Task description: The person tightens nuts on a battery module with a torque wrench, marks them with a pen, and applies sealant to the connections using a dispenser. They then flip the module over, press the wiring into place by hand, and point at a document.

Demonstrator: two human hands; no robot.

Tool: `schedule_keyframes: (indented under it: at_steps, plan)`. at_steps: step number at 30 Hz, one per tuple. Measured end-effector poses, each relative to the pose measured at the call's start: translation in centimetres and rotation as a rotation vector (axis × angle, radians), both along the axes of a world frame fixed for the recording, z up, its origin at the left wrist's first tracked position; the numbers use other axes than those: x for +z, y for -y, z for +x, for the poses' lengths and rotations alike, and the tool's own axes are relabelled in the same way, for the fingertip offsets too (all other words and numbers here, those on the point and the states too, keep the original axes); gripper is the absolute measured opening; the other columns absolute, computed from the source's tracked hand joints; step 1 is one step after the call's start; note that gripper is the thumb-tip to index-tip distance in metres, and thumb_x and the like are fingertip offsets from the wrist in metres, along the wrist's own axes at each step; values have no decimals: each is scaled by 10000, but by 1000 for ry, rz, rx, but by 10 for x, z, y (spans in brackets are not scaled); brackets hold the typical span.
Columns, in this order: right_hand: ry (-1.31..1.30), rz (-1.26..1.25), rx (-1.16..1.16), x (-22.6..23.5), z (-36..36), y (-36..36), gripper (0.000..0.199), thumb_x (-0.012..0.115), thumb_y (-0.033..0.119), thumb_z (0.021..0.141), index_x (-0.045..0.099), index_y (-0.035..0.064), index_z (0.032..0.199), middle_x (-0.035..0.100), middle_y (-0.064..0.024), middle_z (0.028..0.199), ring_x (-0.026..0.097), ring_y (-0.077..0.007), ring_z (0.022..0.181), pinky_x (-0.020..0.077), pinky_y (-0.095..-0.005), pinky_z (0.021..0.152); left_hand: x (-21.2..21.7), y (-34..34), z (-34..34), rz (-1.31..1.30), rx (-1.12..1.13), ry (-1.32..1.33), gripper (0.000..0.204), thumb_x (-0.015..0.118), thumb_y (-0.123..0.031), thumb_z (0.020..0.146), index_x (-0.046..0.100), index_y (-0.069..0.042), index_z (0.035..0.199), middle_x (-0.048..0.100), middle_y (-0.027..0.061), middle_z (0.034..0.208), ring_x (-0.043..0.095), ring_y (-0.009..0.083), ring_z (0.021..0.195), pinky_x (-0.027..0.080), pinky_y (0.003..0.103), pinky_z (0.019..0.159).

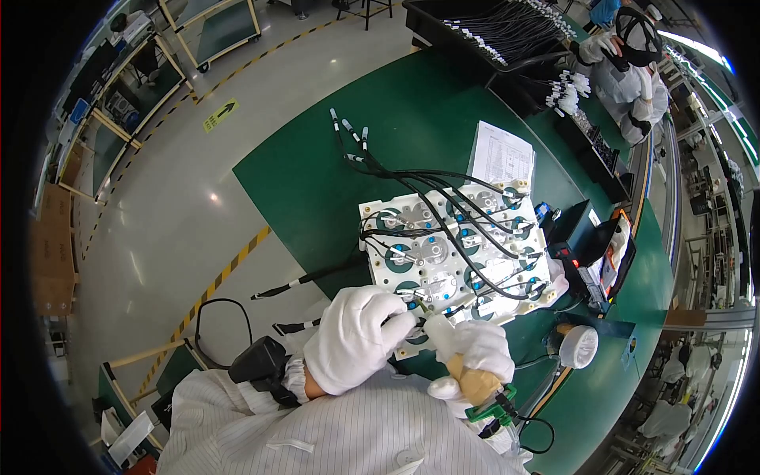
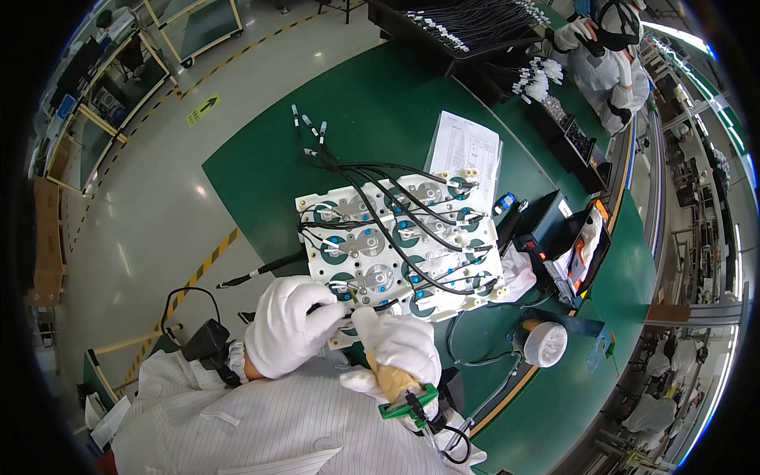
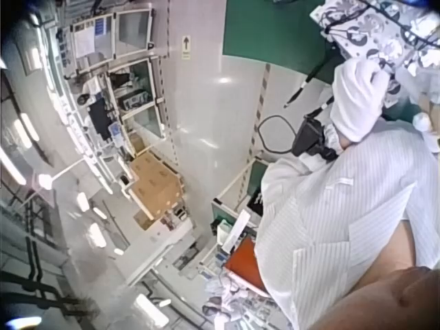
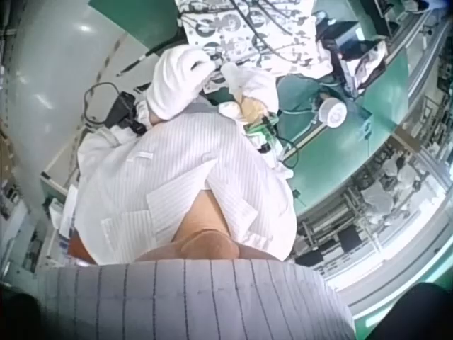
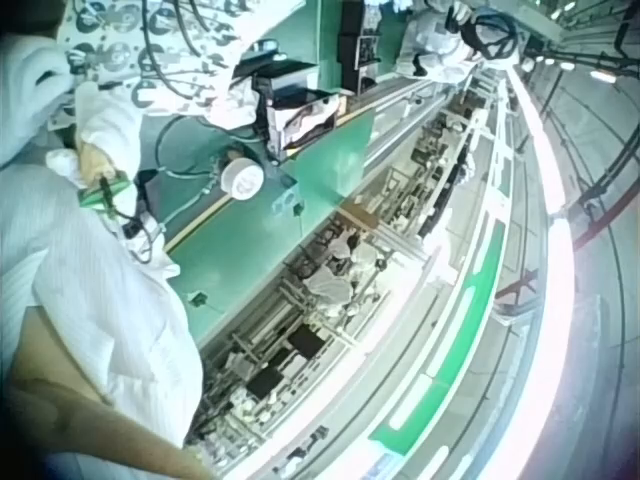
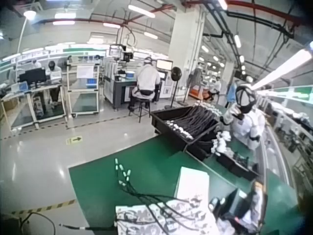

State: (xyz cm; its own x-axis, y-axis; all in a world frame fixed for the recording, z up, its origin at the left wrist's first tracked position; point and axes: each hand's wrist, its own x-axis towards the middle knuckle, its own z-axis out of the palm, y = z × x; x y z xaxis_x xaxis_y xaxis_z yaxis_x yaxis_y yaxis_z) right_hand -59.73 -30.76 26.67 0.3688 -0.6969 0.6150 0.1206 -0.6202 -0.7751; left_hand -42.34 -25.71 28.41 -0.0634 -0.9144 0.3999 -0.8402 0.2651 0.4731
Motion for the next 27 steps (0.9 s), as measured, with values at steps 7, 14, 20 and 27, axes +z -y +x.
schedule_keyframes:
  at_steps: [7,14,20,27]
  plan:
    - [-17,-18,0,-4,-4,-2,566,894,241,513,504,127,906,570,-85,919,563,-265,869,474,-380,773,0,1,-1,4,-6,-4,150,610,-87,636,572,-76,780,536,47,813,557,244,793,461,365,665]
    - [-83,-77,-20,1,-1,-9,591,894,275,504,506,119,922,578,-86,936,574,-270,892,479,-381,780,9,-8,2,19,33,25,140,614,-94,640,580,-90,775,536,38,809,552,240,783,462,359,663]
    - [-61,-121,-117,-7,-4,-4,619,888,325,491,520,115,943,595,-96,943,582,-267,882,489,-384,798,-5,2,-3,-39,29,21,224,710,-106,587,606,-123,784,516,23,843,510,244,818,443,355,666]
    - [282,141,-346,3,-16,-4,561,636,541,772,437,76,1015,504,-85,844,504,-230,790,445,-372,702,-12,3,-2,-3,88,-66,230,746,-124,629,566,-95,769,463,60,829,472,255,793,416,356,671]
